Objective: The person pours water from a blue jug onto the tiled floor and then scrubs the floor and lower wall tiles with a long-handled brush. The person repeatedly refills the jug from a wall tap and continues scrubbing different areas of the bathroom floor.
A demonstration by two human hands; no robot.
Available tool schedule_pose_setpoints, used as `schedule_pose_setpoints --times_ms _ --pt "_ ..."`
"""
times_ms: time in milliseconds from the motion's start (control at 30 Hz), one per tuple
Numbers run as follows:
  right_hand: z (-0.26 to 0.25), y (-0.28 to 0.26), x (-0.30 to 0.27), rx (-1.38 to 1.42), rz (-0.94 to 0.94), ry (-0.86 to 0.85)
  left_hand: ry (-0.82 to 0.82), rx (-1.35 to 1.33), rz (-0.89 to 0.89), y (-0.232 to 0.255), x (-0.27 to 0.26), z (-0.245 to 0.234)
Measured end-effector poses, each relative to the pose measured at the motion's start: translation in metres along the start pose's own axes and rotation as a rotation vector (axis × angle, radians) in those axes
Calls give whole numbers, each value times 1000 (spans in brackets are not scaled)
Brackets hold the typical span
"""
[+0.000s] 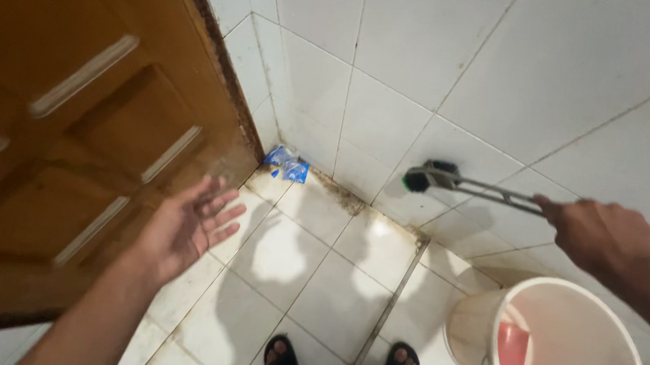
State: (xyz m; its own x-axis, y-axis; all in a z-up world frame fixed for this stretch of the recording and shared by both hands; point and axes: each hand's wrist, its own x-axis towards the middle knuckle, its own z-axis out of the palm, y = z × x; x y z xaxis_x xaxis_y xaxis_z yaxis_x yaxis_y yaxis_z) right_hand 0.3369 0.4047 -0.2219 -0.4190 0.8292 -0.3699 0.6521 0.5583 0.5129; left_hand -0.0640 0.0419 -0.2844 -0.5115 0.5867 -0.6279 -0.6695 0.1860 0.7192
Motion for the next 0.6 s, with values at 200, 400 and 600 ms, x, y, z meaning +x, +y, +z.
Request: schedule_pose_setpoints --times_ms 200,400,600 --pt "99 1 31 -15 34 7 58 -48 -155 -59 33 -17" --pt "168 8 75 -82 40 -34 127 29 -291 -104 72 -47" --pt "184 14 99 -120 22 -18 141 309 -273 -127 100 -63"
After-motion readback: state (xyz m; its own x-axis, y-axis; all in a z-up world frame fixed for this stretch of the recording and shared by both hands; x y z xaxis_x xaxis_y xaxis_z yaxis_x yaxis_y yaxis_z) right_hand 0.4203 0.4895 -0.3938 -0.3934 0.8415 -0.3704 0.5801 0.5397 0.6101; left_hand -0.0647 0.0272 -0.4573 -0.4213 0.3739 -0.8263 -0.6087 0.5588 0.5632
